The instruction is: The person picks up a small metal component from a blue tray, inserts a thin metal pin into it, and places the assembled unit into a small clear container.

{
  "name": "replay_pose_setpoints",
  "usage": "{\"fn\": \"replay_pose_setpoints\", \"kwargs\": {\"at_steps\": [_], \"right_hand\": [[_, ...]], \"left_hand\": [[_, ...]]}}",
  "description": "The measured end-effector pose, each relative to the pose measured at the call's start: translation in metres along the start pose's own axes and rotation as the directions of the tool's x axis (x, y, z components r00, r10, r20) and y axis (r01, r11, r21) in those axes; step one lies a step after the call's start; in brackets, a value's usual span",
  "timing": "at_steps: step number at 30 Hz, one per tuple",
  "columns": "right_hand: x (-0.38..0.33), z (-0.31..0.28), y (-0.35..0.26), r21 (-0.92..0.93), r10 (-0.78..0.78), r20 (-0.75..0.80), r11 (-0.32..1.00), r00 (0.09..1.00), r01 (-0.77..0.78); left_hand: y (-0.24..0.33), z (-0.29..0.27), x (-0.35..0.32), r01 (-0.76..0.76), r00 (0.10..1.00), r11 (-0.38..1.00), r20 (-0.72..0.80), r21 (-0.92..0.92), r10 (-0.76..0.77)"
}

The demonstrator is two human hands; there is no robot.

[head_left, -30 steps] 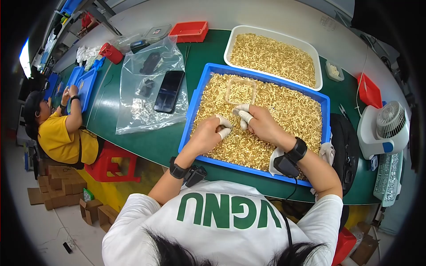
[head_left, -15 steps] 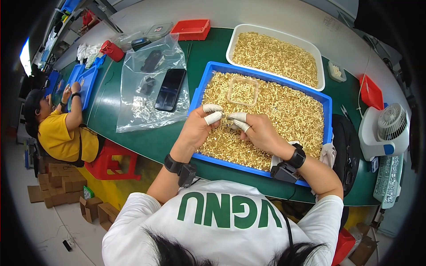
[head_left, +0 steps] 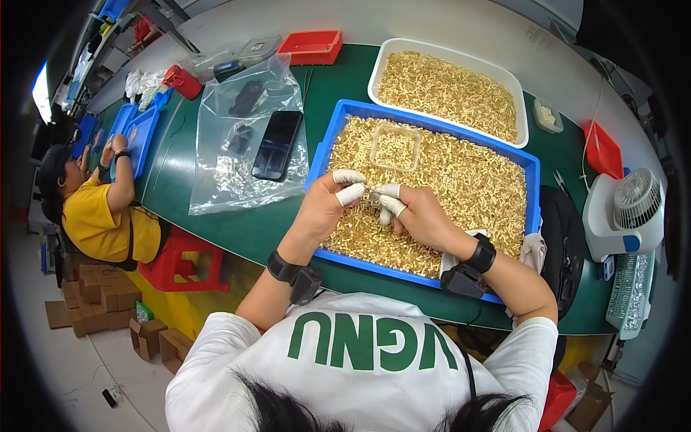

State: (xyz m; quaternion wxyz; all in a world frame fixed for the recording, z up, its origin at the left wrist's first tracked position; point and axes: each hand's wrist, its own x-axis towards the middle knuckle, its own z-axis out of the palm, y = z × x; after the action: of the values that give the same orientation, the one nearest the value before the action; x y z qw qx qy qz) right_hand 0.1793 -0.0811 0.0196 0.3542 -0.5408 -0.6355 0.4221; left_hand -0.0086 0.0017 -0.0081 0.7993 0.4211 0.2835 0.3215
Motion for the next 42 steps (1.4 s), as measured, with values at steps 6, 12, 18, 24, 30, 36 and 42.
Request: {"fn": "replay_pose_setpoints", "kwargs": {"at_steps": [6,12,18,24,30,36,42], "right_hand": [[-0.002,0.004,-0.001,0.405,0.132,0.111,0.899,0.985,-0.166],[-0.003,0.006,-0.007,0.476,0.152,0.094,0.861,0.984,-0.179],[0.002,0.002,0.003,0.429,0.169,0.074,0.884,0.983,-0.184],[0.009,-0.011,0.012,0.414,0.304,-0.031,0.871,0.952,-0.264],[0.010,-0.014,0.013,0.396,0.309,0.025,0.870,0.951,-0.293],[0.007,-0.014,0.008,0.187,0.152,-0.040,0.972,0.988,-0.142],[0.006,-0.007,0.021,-0.373,-0.243,-0.093,0.908,0.965,0.193]], "left_hand": [[0.002,0.003,-0.001,-0.043,0.998,0.999,0.050,-0.009,0.043],[-0.001,0.009,0.000,-0.131,0.988,0.989,0.094,0.071,0.124],[0.001,0.018,-0.001,-0.099,0.995,0.985,0.013,0.139,0.098],[-0.003,0.015,-0.004,-0.281,0.960,0.317,0.257,0.906,0.115],[-0.006,0.012,-0.002,-0.440,0.897,0.008,0.439,0.898,0.055],[-0.006,0.009,0.001,-0.123,0.991,0.683,0.049,0.720,0.127],[0.003,0.008,-0.001,-0.016,0.993,0.933,-0.103,0.360,0.057]]}}
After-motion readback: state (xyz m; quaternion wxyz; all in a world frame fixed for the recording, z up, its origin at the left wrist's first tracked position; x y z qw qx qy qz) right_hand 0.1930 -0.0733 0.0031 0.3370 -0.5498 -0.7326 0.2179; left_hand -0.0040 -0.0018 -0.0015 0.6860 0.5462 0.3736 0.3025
